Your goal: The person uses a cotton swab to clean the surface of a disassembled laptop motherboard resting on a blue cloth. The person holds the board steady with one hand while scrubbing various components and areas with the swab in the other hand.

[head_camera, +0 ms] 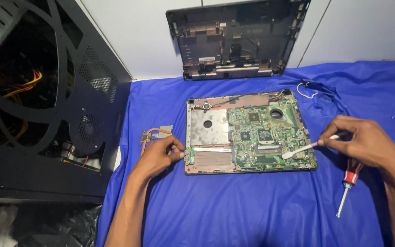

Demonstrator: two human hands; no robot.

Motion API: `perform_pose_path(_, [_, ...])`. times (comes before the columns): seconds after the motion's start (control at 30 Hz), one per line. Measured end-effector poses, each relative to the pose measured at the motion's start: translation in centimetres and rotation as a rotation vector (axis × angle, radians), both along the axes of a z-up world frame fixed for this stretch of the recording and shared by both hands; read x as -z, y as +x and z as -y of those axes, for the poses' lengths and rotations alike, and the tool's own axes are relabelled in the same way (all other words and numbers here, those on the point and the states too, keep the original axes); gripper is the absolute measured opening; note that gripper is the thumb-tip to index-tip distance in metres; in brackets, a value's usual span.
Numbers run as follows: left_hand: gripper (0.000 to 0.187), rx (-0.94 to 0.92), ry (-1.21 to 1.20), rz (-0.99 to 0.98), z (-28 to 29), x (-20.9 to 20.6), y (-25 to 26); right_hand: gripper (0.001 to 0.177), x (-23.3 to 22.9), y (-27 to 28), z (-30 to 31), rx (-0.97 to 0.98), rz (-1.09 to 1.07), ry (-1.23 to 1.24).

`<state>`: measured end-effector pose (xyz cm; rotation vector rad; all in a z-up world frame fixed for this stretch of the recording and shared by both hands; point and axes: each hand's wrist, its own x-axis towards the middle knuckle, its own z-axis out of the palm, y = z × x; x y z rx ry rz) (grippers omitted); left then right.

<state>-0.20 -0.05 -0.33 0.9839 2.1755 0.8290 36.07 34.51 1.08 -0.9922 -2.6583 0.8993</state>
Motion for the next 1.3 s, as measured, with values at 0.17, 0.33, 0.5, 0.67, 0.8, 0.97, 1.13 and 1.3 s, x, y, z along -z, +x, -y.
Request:
perform_pose_path(0.17, [0.011,0.014,-0.019,-0.034,0.0,-0.2,0.0,0.006,-0.5,1.8,0.9,0.063,0.178,0.05])
perform_pose_path(0.33, [0.012,-0.003,-0.02,-0.006,-0.2,0.0,-0.1,0.017,2.9,6.4,3.7,0.117,0.228,0.158])
perform_pose_path(0.5, [0.011,-0.004,-0.034,0.0,0.0,-0.1,-0.2,0.016,5.4,8.7,12.8,0.444,0.045,0.341])
perform_pose_path(0.67, [0.012,0.014,-0.041,-0.017,-0.3,0.0,-0.2,0.006,3.9,4.1,20.7,0.51,-0.187,0.443])
perform_pose_path(0.8, [0.012,-0.009,-0.048,0.001,-0.2,-0.1,-0.1,0.005,4.3,4.3,21.5,0.56,-0.063,0.523])
perform_pose_path(0.97, [0.012,0.0,-0.052,-0.007,-0.3,-0.1,0.0,0.01,4.4,2.9,21.8,0.561,-0.097,0.646])
perform_pose_path(1.13, [0.011,0.001,-0.049,-0.005,-0.3,-0.3,-0.1,0.017,4.6,0.9,18.9,0.406,0.132,0.773])
perform_pose_path(1.3, [0.012,0.002,-0.036,-0.01,-0.5,0.1,-0.3,0.014,4.7,1.5,21.7,0.457,0.14,0.797])
